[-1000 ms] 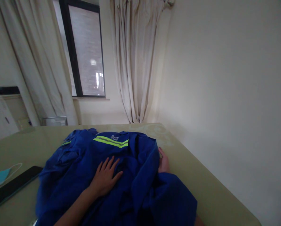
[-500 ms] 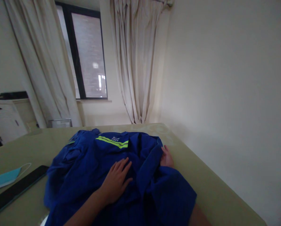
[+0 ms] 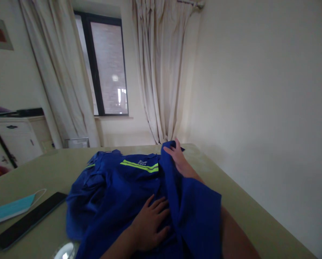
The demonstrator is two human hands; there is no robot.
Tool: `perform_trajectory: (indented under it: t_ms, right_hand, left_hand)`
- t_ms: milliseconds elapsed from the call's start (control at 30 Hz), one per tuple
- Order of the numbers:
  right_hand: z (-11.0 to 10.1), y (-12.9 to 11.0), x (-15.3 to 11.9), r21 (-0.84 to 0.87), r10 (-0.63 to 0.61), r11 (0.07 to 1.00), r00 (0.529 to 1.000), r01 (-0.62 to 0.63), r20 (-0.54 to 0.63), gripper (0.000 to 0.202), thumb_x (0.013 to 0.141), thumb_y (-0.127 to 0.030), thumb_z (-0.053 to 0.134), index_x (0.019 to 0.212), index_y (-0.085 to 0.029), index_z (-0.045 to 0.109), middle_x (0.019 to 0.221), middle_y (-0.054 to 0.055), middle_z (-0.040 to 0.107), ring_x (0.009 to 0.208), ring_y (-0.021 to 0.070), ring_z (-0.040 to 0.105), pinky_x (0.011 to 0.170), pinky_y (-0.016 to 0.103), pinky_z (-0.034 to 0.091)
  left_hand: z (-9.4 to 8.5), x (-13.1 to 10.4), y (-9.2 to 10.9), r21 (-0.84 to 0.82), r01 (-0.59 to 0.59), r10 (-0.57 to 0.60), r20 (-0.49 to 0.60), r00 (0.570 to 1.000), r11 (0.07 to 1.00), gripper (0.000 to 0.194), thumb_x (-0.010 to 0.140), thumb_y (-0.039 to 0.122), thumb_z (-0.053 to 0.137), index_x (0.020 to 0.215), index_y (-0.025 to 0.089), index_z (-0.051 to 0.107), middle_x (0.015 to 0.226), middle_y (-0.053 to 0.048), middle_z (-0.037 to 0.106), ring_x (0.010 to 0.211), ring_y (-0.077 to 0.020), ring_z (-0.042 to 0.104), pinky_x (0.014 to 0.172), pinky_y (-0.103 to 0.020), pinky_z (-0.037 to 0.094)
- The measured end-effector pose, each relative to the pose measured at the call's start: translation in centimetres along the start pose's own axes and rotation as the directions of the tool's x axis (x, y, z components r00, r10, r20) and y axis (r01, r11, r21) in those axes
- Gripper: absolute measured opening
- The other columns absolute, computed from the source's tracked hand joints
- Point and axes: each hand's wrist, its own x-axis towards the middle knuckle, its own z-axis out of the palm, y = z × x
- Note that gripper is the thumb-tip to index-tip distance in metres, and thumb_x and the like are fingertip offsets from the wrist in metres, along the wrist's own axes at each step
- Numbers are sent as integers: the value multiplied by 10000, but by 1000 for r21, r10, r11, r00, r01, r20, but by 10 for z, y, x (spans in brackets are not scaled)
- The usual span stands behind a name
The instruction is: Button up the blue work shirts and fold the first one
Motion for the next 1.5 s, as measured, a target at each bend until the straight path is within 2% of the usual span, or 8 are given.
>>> perform_trajectory:
  t_ms: [133,333,467,700,900,1100,1267,1500]
  right_hand:
    - [22,-6,6,-280,64,959,936,38,346,739,884,-507,648,1538,-288,386,1293,82,674,1200,253,636,1083,466,442]
    - [-26,71,-28,-934,213,352,977,-61,17,801,841,-509,716,1516,-178,442,1576,228,388,1460,387,359,1160,536,298]
    - [-49,95,-27,-979,202,181,971,91,127,525,1003,-414,489,1477,-190,504,1525,178,484,1405,309,456,1149,429,338]
    - [-81,65,20,-999,242,54,970,3,16,399,960,-170,474,1321,-73,614,1377,306,554,1237,393,587,1004,539,439]
    - [-73,16,26,-971,273,125,934,203,230,448,894,-283,655,1336,-213,636,1380,139,624,1285,301,567,1094,395,389]
    - [-47,23,-84,-708,273,636,769,306,578,699,660,-635,827,1242,-262,727,1224,100,733,1160,331,657,1050,398,453]
    - [-36,49,-154,-861,326,463,863,210,386,776,897,-734,523,1541,-312,429,1658,87,282,1549,345,161,1230,567,69]
    - [-4,64,-132,-937,181,279,946,212,268,505,1048,-485,359,1507,-306,470,1625,71,372,1520,295,262,1220,529,161]
  left_hand:
    - [-2,-4,9,22,-64,65,-41,997,998,580,1001,490,452,1561,438,309,1596,28,438,1480,-255,385,1281,-501,180]
    - [41,-24,-10,167,-175,181,-24,983,970,638,1019,373,448,1606,392,199,1572,44,461,1442,-247,446,1238,-403,312]
    - [63,-25,-27,209,-186,195,-27,980,960,624,1036,285,409,1608,391,185,1548,52,493,1399,-215,500,1206,-365,365]
    - [16,-4,-28,65,-131,134,-48,990,989,633,952,450,520,1557,421,337,1564,56,484,1481,-258,383,1264,-438,247]
    - [7,49,-54,13,-119,119,-2,993,993,528,989,353,423,1516,338,436,1537,23,526,1461,-237,401,1252,-440,240]
    - [6,81,-62,58,244,-223,-249,943,968,401,927,225,512,1301,238,656,1305,-127,670,1306,-321,502,1154,-518,318]
    - [6,56,-51,90,437,-411,-216,886,895,401,938,88,350,1108,169,704,1187,-138,691,1159,-275,601,1028,-428,457]
    - [21,-2,-11,67,582,-575,-94,812,811,732,922,630,466,1545,248,421,1619,-132,388,1481,-433,322,1130,-689,305]
